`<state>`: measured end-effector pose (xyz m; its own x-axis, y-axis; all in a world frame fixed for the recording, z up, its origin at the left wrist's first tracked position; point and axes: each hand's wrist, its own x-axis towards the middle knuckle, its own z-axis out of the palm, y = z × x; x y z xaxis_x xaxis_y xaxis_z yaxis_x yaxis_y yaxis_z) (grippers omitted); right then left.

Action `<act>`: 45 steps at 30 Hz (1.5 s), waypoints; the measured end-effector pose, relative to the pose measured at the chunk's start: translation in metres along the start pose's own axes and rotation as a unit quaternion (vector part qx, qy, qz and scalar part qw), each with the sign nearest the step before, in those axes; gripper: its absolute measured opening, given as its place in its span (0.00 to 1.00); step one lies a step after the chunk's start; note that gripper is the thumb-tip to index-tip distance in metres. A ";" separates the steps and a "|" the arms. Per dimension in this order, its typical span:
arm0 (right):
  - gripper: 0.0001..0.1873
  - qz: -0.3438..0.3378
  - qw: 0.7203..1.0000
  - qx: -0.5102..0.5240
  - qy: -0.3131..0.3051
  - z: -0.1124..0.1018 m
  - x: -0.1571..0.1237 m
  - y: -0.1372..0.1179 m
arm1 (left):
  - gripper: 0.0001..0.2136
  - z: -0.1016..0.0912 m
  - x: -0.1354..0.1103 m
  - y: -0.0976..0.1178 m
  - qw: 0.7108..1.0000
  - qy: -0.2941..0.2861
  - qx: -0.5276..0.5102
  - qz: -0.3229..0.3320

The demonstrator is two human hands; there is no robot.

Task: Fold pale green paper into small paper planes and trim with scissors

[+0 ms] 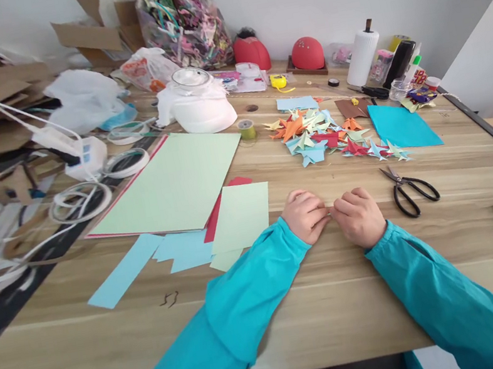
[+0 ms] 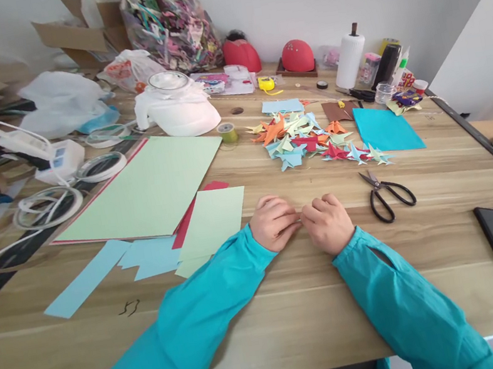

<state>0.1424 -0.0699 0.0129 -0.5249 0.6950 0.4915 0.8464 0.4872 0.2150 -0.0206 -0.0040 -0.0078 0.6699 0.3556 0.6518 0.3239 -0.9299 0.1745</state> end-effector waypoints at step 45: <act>0.12 0.078 0.997 0.018 -0.006 -0.003 -0.002 0.006 | 0.09 -0.007 0.005 -0.010 0.990 0.072 0.094 0.074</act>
<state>0.1488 -0.0704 0.0158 -0.3890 0.7701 0.5056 0.9139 0.3918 0.1065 -0.0253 0.0067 -0.0006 0.6220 0.1877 0.7601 0.3578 -0.9317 -0.0627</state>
